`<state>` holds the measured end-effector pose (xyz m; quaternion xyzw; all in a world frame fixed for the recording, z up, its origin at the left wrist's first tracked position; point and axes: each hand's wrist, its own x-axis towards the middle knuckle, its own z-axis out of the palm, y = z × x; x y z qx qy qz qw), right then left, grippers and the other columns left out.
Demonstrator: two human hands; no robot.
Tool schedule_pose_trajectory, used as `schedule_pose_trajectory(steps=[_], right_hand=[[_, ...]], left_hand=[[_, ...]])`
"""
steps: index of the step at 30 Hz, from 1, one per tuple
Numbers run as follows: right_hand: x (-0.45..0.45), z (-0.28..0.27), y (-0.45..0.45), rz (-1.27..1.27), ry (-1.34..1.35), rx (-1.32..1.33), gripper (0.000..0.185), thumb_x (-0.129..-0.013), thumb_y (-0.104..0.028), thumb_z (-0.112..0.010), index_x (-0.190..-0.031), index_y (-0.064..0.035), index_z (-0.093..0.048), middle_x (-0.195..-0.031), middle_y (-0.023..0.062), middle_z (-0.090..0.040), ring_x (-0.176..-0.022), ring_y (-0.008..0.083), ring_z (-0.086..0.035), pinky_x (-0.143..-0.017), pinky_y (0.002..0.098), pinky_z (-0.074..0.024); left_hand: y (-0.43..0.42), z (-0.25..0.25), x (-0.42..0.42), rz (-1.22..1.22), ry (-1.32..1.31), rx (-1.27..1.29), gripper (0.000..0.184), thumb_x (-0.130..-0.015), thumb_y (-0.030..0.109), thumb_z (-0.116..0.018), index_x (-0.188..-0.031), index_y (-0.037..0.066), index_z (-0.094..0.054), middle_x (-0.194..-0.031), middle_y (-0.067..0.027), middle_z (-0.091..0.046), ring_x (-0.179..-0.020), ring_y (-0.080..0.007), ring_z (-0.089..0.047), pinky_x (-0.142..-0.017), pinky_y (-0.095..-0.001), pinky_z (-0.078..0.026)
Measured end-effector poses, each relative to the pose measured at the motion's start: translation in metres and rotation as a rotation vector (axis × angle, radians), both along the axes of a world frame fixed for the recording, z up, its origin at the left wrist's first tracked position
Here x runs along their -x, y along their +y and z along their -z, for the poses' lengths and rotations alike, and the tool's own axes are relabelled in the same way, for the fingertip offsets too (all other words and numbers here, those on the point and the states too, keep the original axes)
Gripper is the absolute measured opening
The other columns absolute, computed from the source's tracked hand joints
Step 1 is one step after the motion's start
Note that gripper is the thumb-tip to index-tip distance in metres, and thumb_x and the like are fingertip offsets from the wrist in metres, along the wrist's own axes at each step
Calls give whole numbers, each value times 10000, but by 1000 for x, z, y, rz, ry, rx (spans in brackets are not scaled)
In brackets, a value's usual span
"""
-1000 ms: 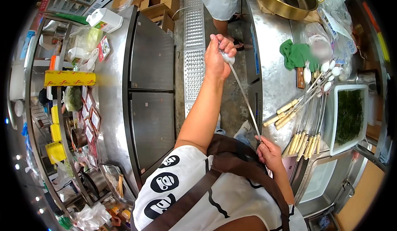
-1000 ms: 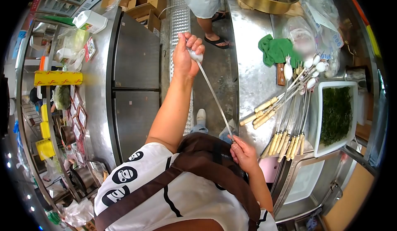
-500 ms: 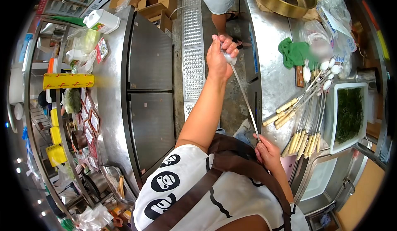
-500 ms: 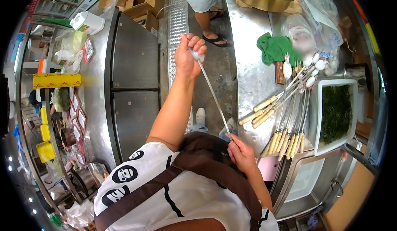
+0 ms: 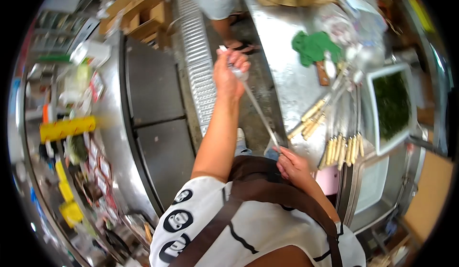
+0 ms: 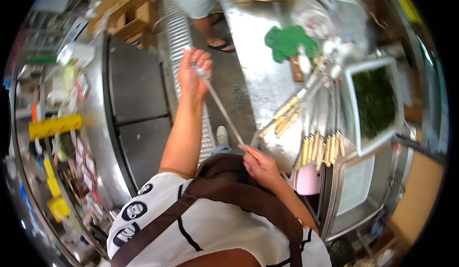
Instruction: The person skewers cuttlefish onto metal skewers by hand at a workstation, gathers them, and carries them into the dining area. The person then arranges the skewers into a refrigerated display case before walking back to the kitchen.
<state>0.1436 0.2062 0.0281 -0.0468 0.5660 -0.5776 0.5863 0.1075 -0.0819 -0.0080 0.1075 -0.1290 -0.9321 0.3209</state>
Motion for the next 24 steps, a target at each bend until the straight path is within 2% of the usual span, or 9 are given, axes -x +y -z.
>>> schedule_pose_trajectory(steps=[4, 6, 9, 12, 14, 16, 20, 22, 24], right_hand=[[3, 5, 7, 3, 119, 59, 320, -916, -112, -443, -1223, -24, -462, -677, -24, -442, -566, 38, -400, -484, 177, -354], [6, 13, 22, 56, 266, 47, 316, -913, -130, -459, -1204, -9, -471, -667, -20, -461, -570, 43, -423, -501, 190, -373], [19, 32, 43, 435, 581, -118, 326, -902, -167, -488, -1175, 12, -484, -620, -8, -475, -561, 34, -422, -507, 187, -367], [56, 62, 52, 510, 1321, -412, 314, -851, -95, -521, -1127, 52, -495, -788, 154, -564, -718, 243, -555, -683, 336, -452], [79, 60, 46, 496, 1416, -510, 336, -813, -80, -546, -1118, 52, -496, -889, 182, -543, -822, 299, -528, -758, 373, -425], [96, 49, 36, 466, 1488, -652, 428, -714, -86, -624, -1107, 28, -500, -1069, 188, -480, -998, 347, -446, -872, 407, -359], [119, 32, 33, 419, 1507, -871, 462, -677, -127, -662, -1088, 17, -507, -1045, 172, -484, -980, 319, -443, -844, 418, -335], [123, 34, 33, 396, 1505, -921, 453, -663, -130, -665, -1064, 19, -516, -1020, 164, -491, -963, 306, -445, -823, 424, -328], [129, 38, 28, 277, 1484, -842, 367, -645, -120, -657, -964, 19, -540, -933, 146, -504, -903, 293, -459, -781, 437, -324]], left_hand=[[17, -9, 15, 28, -65, 95, 352, -945, 395, -308, -851, 77, -425, -795, -56, -463, -708, -157, -441, -681, -303, -415], [37, -16, 26, 31, -206, 243, 537, -931, 452, -257, -1151, -16, -399, -1181, -187, -455, -1107, -284, -441, -1006, -393, -322], [88, -2, 36, 103, -594, 571, 599, -914, 443, -349, -1228, -67, -364, -1223, -199, -441, -1143, -281, -429, -999, -370, -311], [156, 20, 43, 439, -960, 1295, 577, -869, 383, -470, -1195, -89, -403, -1139, -212, -513, -1057, -271, -503, -902, -350, -387], [183, 23, 57, 684, -927, 1241, 600, -849, 388, -492, -1223, -70, -390, -1151, -267, -503, -1089, -350, -494, -919, -374, -378], [199, 16, 71, 710, -985, 1324, 665, -807, 445, -527, -1184, -90, -412, -1071, -253, -541, -1017, -338, -531, -877, -362, -404], [204, 4, 97, 855, -1097, 1487, 867, -677, 587, -600, -1140, -126, -428, -1017, -277, -558, -964, -337, -563, -838, -351, -427], [206, 6, 106, 785, -1097, 1561, 866, -643, 609, -613, -1064, -136, -479, -962, -293, -572, -922, -332, -584, -802, -358, -443], [209, 9, 123, 967, -1142, 1529, 792, -657, 592, -611, -967, -133, -532, -888, -287, -594, -860, -336, -603, -762, -364, -459]])
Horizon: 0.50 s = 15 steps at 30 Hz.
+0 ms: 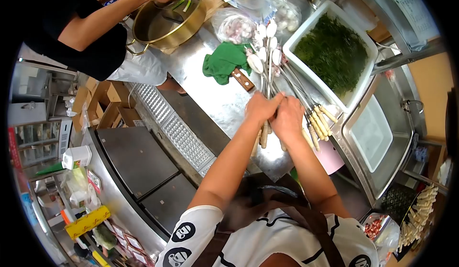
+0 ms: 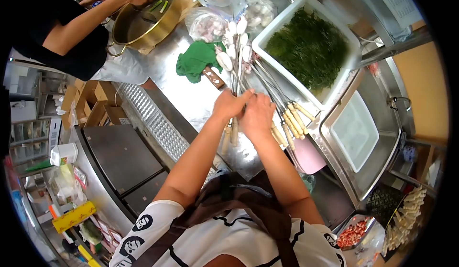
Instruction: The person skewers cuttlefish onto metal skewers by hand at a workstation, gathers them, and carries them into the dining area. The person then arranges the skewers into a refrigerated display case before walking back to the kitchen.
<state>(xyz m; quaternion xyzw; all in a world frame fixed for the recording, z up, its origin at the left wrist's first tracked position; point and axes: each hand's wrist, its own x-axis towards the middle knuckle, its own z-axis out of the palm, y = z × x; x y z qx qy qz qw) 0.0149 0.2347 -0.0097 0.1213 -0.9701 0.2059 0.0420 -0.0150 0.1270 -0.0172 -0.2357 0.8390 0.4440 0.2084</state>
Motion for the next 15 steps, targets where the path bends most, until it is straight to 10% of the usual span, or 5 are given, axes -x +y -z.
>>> schedule_pose_trajectory(steps=[4, 10, 15], right_hand=[[4, 9, -10, -83, -25, 196, 214, -667, -95, -625, -831, 16, -543, -835, 142, -506, -827, 315, -465, -743, 440, -344], [-2, -11, 23, -137, 131, 279, 460, -729, -73, -604, -1153, 32, -459, -1134, 219, -485, -1036, 371, -453, -905, 409, -357], [-1, -21, 45, -115, 114, 363, 428, -744, -71, -595, -1132, 54, -462, -1124, 211, -485, -1028, 355, -454, -901, 422, -359]], left_hand=[[5, 19, 11, -139, 118, 75, 594, -677, 451, -622, -848, -114, -557, -811, -270, -602, -787, -339, -609, -721, -376, -464], [-10, 26, 3, -75, 308, 4, 315, -764, 194, -554, -911, -82, -517, -786, -214, -605, -693, -300, -596, -640, -364, -464], [-27, -2, -12, -216, 248, -656, 142, -858, 134, -526, -935, 17, -500, -755, -55, -559, -593, -120, -525, -511, -258, -425]])
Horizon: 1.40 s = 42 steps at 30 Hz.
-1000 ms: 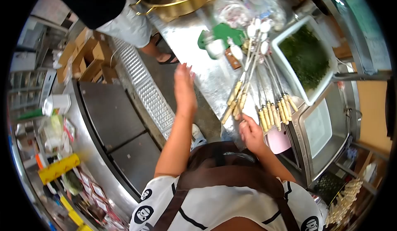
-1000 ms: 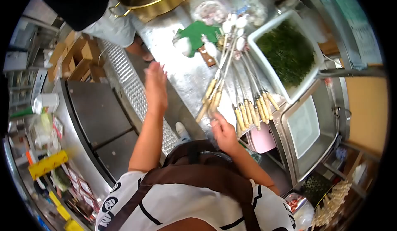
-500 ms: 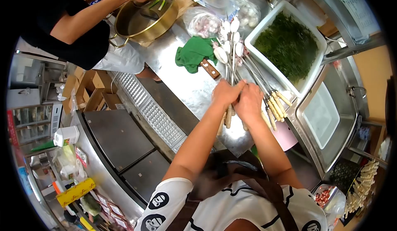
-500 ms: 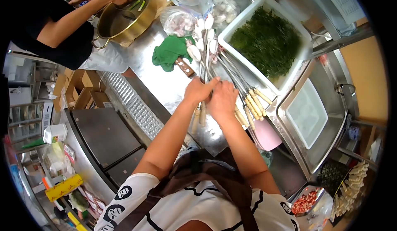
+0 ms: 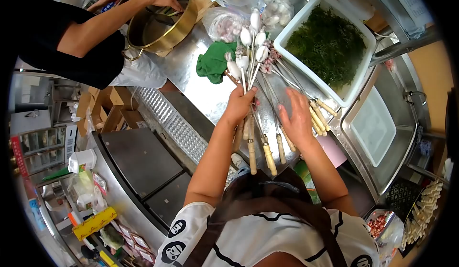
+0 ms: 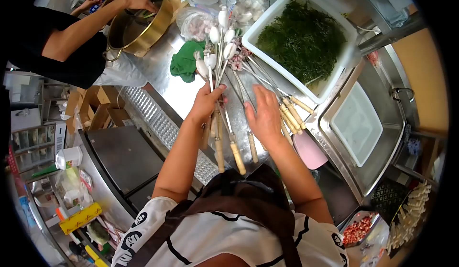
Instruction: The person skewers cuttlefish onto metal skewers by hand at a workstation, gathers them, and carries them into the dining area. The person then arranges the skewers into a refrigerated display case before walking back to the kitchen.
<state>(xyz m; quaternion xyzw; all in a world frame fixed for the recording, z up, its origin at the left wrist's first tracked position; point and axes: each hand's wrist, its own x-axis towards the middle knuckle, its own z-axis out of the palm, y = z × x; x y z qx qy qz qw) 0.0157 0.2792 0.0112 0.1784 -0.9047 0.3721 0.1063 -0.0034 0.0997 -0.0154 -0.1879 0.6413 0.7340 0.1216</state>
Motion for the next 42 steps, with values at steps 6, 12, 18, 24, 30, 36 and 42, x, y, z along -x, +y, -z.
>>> schedule_pose_trajectory(steps=[6, 12, 18, 24, 30, 36, 42], right_hand=[[-8, -2, 17, 11, 0, 123, 452, -771, -112, -602, -1153, 68, -442, -1141, 219, -481, -1080, 356, -438, -925, 413, -356], [29, 3, 28, 87, -119, -325, 654, -721, -267, -675, -1203, 78, -397, -1185, 252, -447, -1118, 370, -415, -935, 413, -348], [69, 24, 18, 97, -368, -530, 576, -681, -244, -689, -1120, 47, -458, -1082, 250, -509, -1049, 373, -477, -879, 410, -397], [86, 30, 6, 123, -430, -577, 341, -725, -130, -615, -987, 20, -458, -965, 254, -567, -915, 388, -554, -803, 448, -445], [70, 11, 2, 178, -468, -439, 307, -750, -141, -598, -969, 37, -476, -897, 272, -585, -858, 402, -569, -760, 461, -437], [53, 23, -1, 165, -560, -164, 260, -768, -181, -611, -830, 58, -528, -772, 252, -586, -739, 389, -574, -672, 402, -448], [50, 33, -26, 209, -527, -72, 294, -721, -172, -638, -893, 44, -538, -808, 246, -605, -769, 382, -590, -697, 406, -461]], left_hand=[[-35, -38, -48, 51, -34, -512, 142, -872, 157, -526, -923, 48, -452, -681, -24, -476, -584, -138, -493, -549, -285, -442], [-38, -88, -134, 1, -24, -574, 187, -858, 118, -533, -998, 39, -436, -654, -30, -437, -553, -165, -489, -531, -307, -443], [-47, -101, -156, -36, -44, -558, 195, -849, 124, -544, -990, 36, -443, -577, -1, -377, -458, -113, -416, -444, -273, -397], [-54, -82, -148, -122, 10, -599, 98, -892, 103, -470, -959, 41, -434, -578, -10, -377, -531, -115, -424, -529, -291, -422], [-57, -83, -170, -228, 23, -711, 106, -871, 122, -513, -932, 54, -460, -558, -5, -379, -509, -112, -408, -530, -301, -429], [-63, -67, -144, -269, -100, -454, 46, -863, 88, -514, -872, 47, -532, -639, -30, -475, -501, -113, -460, -463, -259, -404], [7, 21, -92, -408, 70, -483, 187, -750, -136, -454, -720, 35, -521, -1177, -130, -492, -1045, -238, -524, -755, -321, -490]])
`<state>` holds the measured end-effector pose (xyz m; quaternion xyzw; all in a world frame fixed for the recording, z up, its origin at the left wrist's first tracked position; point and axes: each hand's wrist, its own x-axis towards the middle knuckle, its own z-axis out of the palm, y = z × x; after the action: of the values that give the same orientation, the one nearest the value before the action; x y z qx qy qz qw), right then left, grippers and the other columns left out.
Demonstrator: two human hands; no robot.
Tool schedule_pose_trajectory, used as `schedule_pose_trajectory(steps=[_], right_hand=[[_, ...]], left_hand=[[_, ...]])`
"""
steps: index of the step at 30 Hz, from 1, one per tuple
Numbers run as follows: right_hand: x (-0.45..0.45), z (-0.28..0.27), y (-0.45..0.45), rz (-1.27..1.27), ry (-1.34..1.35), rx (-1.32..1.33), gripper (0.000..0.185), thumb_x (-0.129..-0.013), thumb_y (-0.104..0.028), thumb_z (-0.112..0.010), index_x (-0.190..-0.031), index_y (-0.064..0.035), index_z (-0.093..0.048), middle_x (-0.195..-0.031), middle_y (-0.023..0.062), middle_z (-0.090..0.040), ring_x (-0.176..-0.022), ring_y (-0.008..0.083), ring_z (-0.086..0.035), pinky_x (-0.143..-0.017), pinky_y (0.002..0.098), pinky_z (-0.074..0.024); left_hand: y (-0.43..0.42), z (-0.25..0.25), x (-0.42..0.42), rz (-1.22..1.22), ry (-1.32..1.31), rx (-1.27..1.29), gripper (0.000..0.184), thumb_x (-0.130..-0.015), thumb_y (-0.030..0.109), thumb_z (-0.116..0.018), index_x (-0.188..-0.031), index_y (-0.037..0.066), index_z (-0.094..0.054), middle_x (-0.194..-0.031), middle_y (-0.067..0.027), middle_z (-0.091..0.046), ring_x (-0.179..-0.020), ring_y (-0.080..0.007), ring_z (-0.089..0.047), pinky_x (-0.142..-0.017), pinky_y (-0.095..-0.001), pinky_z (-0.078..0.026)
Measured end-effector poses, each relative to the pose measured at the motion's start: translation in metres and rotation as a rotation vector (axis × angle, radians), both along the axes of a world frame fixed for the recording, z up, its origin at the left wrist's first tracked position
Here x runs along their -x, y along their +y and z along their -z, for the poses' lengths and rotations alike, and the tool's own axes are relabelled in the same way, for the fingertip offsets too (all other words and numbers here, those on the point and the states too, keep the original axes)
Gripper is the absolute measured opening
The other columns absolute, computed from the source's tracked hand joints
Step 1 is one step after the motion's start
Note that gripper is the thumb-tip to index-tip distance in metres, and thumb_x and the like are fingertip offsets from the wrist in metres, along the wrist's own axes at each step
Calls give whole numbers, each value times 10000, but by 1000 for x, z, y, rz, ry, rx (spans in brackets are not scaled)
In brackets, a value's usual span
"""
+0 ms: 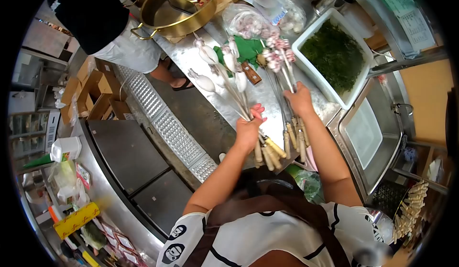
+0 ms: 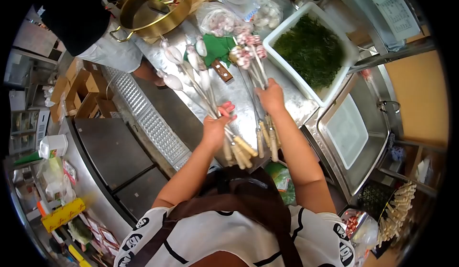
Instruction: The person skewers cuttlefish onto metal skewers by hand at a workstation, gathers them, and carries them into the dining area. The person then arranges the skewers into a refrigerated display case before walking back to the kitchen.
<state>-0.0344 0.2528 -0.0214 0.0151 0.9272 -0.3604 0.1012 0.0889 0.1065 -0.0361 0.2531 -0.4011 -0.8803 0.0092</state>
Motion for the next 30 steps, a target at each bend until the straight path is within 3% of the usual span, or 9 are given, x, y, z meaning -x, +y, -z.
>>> schedule_pose_trajectory(steps=[1, 7, 11, 14, 18, 23, 26, 28, 30], right_hand=[[-4, -1, -8, 5, -7, -89, 312, -706, -170, -647, -907, 40, -535, -823, 249, -606, -792, 385, -591, -713, 408, -463], [-6, -15, -18, 62, -52, -41, 300, -715, -130, -638, -913, 66, -526, -821, 252, -601, -790, 380, -597, -706, 398, -463], [-1, -18, 2, 118, -268, 318, 220, -765, -120, -597, -872, 49, -505, -770, 238, -599, -763, 387, -594, -674, 419, -456], [2, -5, 1, -28, -58, -197, 372, -761, -237, -623, -968, 30, -468, -803, 231, -606, -789, 374, -598, -687, 412, -461], [8, -6, -2, -89, -172, -214, 525, -679, -321, -684, -992, 42, -470, -858, 236, -605, -830, 367, -593, -747, 402, -458], [26, -1, 12, -314, -91, -148, 380, -647, -234, -638, -930, -1, -540, -816, 207, -616, -804, 327, -608, -722, 388, -469], [16, 12, 9, -216, -123, 26, 288, -662, -125, -566, -908, 17, -520, -737, 199, -592, -632, 306, -596, -590, 381, -464], [11, 34, 20, -245, -6, 147, 201, -713, -47, -502, -902, 20, -493, -722, 188, -573, -545, 268, -556, -527, 362, -445], [7, 52, 32, -341, 308, 86, 203, -770, -67, -476, -949, 27, -476, -742, 178, -551, -624, 268, -556, -586, 378, -441]], left_hand=[[13, 14, 6, 12, 20, 188, 196, -734, -152, -452, -689, 30, -511, -1172, -142, -501, -1054, -246, -519, -839, -333, -449], [50, 20, 28, -13, -58, -181, 163, -721, -145, -468, -730, 15, -501, -1216, -203, -471, -1111, -298, -495, -853, -351, -440], [49, 21, 32, 12, -35, -193, 153, -744, -122, -459, -744, 29, -480, -1238, -222, -445, -1118, -327, -484, -881, -411, -444], [53, 17, 39, 30, -44, -201, 165, -753, -121, -457, -754, 43, -468, -1232, -212, -453, -1124, -321, -479, -867, -420, -459], [59, 24, 45, 25, -32, -255, 168, -759, -116, -459, -756, 53, -456, -1206, -206, -476, -1116, -317, -486, -874, -420, -454], [62, 27, 46, 38, -24, -180, 140, -744, -94, -513, -755, 30, -449, -1088, -220, -550, -1094, -281, -509, -903, -356, -435], [76, 39, 46, 67, -49, -17, 97, -730, -39, -574, -781, 34, -534, -812, -69, -582, -753, -163, -540, -711, -296, -452], [78, 22, 42, 83, -64, 126, 68, -746, -38, -546, -749, 29, -538, -811, -74, -595, -763, -159, -541, -701, -286, -448], [81, 29, 35, 35, 93, 240, 63, -779, -25, -513, -752, 31, -522, -853, -98, -615, -728, -150, -544, -683, -268, -453]])
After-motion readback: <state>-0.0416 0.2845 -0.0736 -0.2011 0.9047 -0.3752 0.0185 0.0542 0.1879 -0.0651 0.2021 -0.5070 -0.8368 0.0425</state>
